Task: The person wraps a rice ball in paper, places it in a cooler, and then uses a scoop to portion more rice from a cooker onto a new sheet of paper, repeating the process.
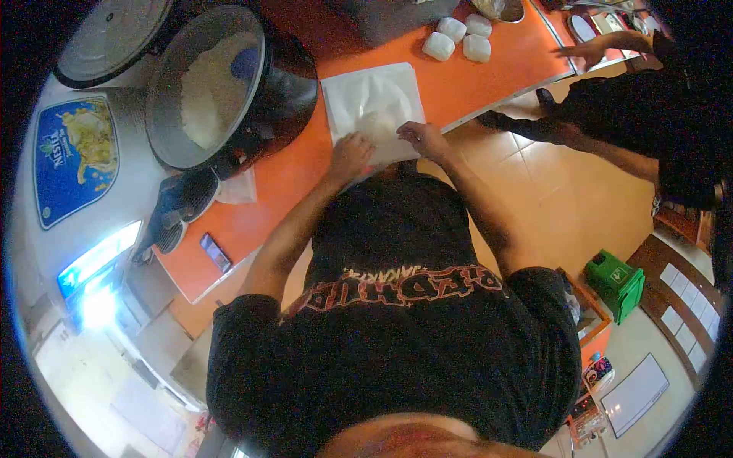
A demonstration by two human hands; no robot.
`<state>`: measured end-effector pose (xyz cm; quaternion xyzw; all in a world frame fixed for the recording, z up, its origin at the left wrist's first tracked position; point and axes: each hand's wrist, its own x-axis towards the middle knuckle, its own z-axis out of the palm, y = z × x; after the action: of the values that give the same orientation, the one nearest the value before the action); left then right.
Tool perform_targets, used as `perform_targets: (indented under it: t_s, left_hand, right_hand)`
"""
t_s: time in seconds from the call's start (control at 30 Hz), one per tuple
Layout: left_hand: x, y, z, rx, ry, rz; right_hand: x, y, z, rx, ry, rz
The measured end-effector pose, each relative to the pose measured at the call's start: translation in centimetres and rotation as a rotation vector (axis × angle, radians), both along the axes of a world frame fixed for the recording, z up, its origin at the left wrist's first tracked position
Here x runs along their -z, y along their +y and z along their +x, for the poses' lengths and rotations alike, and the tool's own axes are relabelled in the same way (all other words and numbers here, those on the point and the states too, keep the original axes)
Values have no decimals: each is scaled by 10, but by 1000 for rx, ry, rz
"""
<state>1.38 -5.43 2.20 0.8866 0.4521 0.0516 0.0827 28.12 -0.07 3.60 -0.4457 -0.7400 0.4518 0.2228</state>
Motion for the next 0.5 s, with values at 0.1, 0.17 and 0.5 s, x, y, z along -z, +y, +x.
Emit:
perform_targets:
  t_s: [0.1, 0.17, 0.5]
  left_hand:
    - [4, 0, -7, -210, -380, 197]
    - [11, 1, -9, -241, -343, 143]
    - [20, 23, 2, -695, -581, -290]
  right_hand:
    - [8, 6, 14, -53, -108, -99]
    - [17, 5, 16, -1, -34, -101]
    - [31, 25, 10, 356, -173, -266]
